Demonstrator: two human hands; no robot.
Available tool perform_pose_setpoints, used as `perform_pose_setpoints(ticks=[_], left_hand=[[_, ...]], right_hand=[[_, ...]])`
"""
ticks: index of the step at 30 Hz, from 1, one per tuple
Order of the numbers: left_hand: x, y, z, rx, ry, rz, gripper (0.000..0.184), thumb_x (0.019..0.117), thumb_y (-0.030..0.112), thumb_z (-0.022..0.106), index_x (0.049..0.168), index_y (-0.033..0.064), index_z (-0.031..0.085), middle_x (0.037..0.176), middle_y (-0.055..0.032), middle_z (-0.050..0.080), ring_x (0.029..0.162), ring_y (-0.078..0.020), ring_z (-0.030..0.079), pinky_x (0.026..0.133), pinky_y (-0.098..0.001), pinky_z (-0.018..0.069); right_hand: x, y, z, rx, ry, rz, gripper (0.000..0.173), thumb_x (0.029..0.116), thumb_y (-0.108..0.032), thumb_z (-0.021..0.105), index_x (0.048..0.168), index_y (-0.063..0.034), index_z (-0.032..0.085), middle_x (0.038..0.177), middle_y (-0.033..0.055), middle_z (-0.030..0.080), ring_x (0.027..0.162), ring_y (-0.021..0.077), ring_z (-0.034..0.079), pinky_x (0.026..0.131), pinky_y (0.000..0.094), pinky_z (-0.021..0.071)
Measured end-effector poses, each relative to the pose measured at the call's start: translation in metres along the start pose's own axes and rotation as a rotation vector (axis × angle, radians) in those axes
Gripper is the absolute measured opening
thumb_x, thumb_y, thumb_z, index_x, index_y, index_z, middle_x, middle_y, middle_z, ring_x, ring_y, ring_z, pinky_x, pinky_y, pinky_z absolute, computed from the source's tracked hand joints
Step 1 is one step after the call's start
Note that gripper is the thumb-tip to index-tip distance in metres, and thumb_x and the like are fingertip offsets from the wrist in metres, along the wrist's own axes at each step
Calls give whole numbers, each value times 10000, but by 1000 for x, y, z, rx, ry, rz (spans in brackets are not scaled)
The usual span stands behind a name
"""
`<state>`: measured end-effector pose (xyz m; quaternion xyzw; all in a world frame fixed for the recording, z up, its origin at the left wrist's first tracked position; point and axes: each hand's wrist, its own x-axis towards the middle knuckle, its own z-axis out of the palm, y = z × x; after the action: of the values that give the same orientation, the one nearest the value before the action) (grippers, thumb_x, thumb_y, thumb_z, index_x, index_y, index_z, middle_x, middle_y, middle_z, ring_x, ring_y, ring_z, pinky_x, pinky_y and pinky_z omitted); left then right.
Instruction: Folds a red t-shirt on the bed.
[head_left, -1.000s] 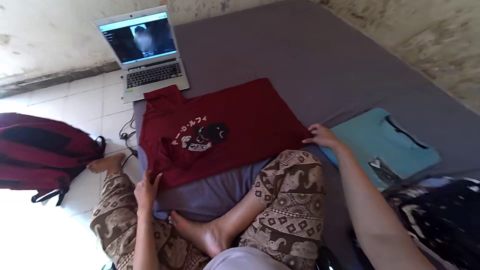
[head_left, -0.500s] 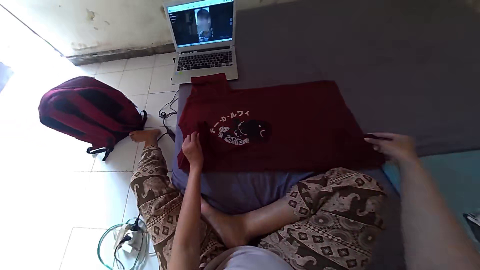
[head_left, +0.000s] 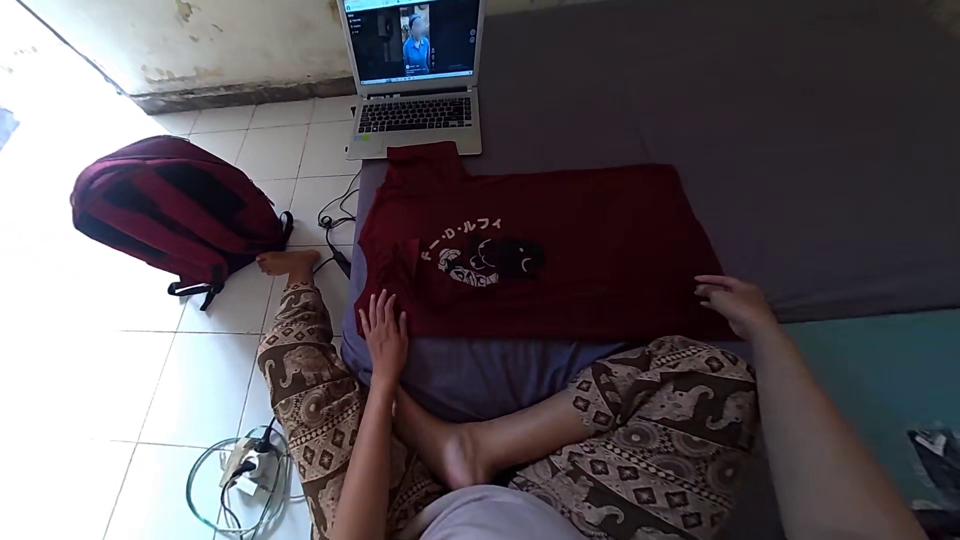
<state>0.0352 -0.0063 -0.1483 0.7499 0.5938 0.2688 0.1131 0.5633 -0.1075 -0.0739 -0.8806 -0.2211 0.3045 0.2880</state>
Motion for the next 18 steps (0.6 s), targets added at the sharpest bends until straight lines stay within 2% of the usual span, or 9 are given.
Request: perform_pose_setpoints(ticks=[1, 3, 6, 9, 11, 12, 14, 16, 18], left_hand=[[-4, -6, 1, 57, -44, 10, 466, 1034, 237, 452, 1419, 7, 581, 1521, -216, 496, 1431, -487, 408, 1173, -698, 196], [-5, -6, -2, 103, -73, -45, 501, 1047, 221, 425, 1491, -2, 492, 1582, -233, 403, 1468, -507, 330, 1166, -731, 132], [-9, 7, -3, 98, 23, -100, 511, 1029, 154, 439, 1481, -85, 455, 1566, -316, 372, 1450, -557, 321, 1149, -752, 152], [-12, 27, 0, 43, 36, -75, 702, 978, 347, 555, 1453, -155, 433, 1535, -406, 336, 1440, -601, 290, 1159, -742, 147], [-13, 35, 5, 36, 8, -102, 890, 925, 506, 605, 1472, -163, 393, 1549, -412, 302, 1457, -598, 254, 1159, -746, 121], [-13, 35, 7, 43, 10, -135, 919, 921, 528, 603, 1480, -165, 377, 1554, -414, 289, 1461, -596, 245, 1161, -745, 112], [-13, 31, 4, 45, 65, -234, 806, 952, 407, 612, 1460, -178, 393, 1530, -420, 327, 1439, -602, 288, 1164, -730, 145], [-12, 26, -13, 70, 120, -379, 627, 958, 245, 629, 1415, -154, 470, 1447, -384, 467, 1362, -573, 425, 1113, -697, 284], [-7, 17, -34, 70, 96, -490, 461, 973, 218, 635, 1304, -99, 591, 1267, -325, 616, 1228, -535, 542, 1005, -697, 362]], right_hand=[[-2, -8, 1, -110, -6, -35, 413, 1054, -9, 455, 1457, 82, 462, 1416, 353, 503, 1307, 433, 500, 1078, 532, 378], [-10, -38, 10, -296, -37, -174, 412, 1046, -32, 501, 1434, 104, 475, 1433, 383, 476, 1359, 509, 453, 1124, 601, 341], [-54, -93, 54, -378, -158, -469, 356, 1054, -59, 504, 1369, 104, 545, 1388, 358, 536, 1298, 479, 534, 1104, 550, 408], [-103, -128, 130, -381, -412, -744, 344, 1053, -107, 522, 1327, 91, 587, 1346, 302, 590, 1229, 405, 604, 1068, 493, 467], [-131, -139, 185, -445, -539, -883, 396, 1021, -173, 599, 1347, 52, 596, 1367, 272, 580, 1238, 394, 594, 1059, 520, 465], [-144, -141, 210, -498, -551, -956, 433, 994, -205, 643, 1359, 23, 602, 1386, 258, 576, 1264, 400, 582, 1052, 546, 465], [-161, -138, 253, -561, -475, -1125, 492, 930, -220, 705, 1353, 15, 614, 1379, 274, 578, 1233, 445, 595, 979, 584, 494], [-167, -133, 281, -549, -334, -1277, 451, 884, -179, 719, 1259, 64, 657, 1282, 303, 630, 1065, 473, 671, 843, 582, 546], [-169, -137, 292, -481, -243, -1345, 290, 882, -91, 697, 1097, 104, 703, 1141, 301, 677, 883, 456, 710, 721, 560, 568]])
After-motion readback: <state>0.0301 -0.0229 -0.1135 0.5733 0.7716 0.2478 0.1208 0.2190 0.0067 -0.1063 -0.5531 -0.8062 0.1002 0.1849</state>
